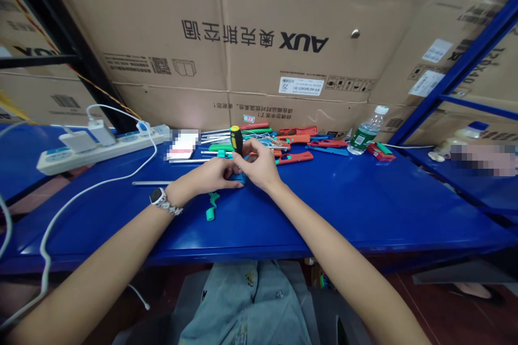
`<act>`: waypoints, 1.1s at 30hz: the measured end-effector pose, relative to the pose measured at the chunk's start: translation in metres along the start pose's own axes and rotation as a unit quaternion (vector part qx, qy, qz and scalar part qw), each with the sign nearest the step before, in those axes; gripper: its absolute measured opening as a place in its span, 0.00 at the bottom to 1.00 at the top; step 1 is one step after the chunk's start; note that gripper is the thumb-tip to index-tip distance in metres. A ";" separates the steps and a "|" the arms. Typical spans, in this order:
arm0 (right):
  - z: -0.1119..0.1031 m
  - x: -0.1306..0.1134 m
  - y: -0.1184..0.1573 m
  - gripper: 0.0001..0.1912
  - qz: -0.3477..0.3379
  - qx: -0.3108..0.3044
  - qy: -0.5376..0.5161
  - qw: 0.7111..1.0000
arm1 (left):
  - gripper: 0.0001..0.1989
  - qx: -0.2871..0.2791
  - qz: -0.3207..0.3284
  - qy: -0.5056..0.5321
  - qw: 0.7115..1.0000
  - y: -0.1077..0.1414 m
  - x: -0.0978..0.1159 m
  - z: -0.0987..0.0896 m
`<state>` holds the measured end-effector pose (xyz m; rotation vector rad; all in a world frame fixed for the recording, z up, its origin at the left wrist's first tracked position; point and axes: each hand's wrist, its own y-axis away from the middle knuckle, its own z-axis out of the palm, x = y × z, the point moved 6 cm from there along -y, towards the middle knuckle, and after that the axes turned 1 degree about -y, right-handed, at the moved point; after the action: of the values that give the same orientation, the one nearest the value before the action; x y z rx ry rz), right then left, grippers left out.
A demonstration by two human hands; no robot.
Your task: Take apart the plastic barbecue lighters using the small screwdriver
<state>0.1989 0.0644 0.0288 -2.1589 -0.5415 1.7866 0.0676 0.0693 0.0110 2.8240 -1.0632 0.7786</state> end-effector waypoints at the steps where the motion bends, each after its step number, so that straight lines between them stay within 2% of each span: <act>1: 0.001 0.001 -0.001 0.14 0.003 0.005 0.001 1.000 | 0.13 0.001 0.002 -0.002 1.000 0.000 0.000 0.000; 5: -0.001 0.001 -0.002 0.19 0.019 0.000 -0.044 0.999 | 0.13 0.002 0.005 0.000 1.000 0.000 -0.001 0.000; 11: -0.004 -0.004 0.000 0.20 0.035 -0.113 -0.081 0.990 | 0.13 0.003 0.026 0.016 1.000 0.001 0.000 0.001; 14: -0.006 0.001 -0.001 0.23 0.032 -0.137 -0.089 0.986 | 0.14 0.012 0.039 0.021 0.999 0.002 0.000 -0.001; 15: -0.007 0.003 -0.002 0.25 0.028 -0.138 -0.090 0.986 | 0.15 0.030 0.044 0.029 0.998 0.003 0.001 -0.006; 17: -0.007 0.007 -0.003 0.25 0.014 -0.144 -0.084 0.986 | 0.17 0.103 0.059 0.066 0.991 0.002 0.006 -0.023; 19: -0.006 0.007 -0.004 0.25 -0.004 -0.153 -0.071 0.986 | 0.19 0.197 0.078 0.127 0.969 0.001 0.014 -0.045; 20: -0.006 0.007 -0.004 0.24 -0.011 -0.156 -0.064 0.986 | 0.20 0.226 0.086 0.165 0.956 -0.002 0.019 -0.055; 22: -0.007 0.006 -0.003 0.23 -0.021 -0.159 -0.052 0.986 | 0.20 0.236 0.116 0.215 0.941 -0.010 0.031 -0.068; 25: -0.008 0.006 -0.001 0.22 -0.021 -0.154 -0.048 0.987 | 0.15 0.206 0.149 0.226 0.940 -0.026 0.047 -0.074; 27: -0.007 0.006 0.002 0.21 -0.016 -0.151 -0.044 0.987 | 0.12 0.211 0.149 0.225 0.940 -0.032 0.051 -0.074; 29: -0.005 0.006 0.003 0.20 -0.014 -0.125 -0.034 0.992 | 0.10 0.250 0.142 0.229 0.930 -0.035 0.050 -0.073; 33: -0.007 0.008 0.001 0.24 0.003 0.006 -0.044 0.999 | 0.11 0.346 0.144 0.233 0.897 -0.033 0.044 -0.069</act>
<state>0.2075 0.0678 0.0225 -2.0840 -0.5432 1.8916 0.0856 0.0811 0.0965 2.6953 -1.3180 2.1063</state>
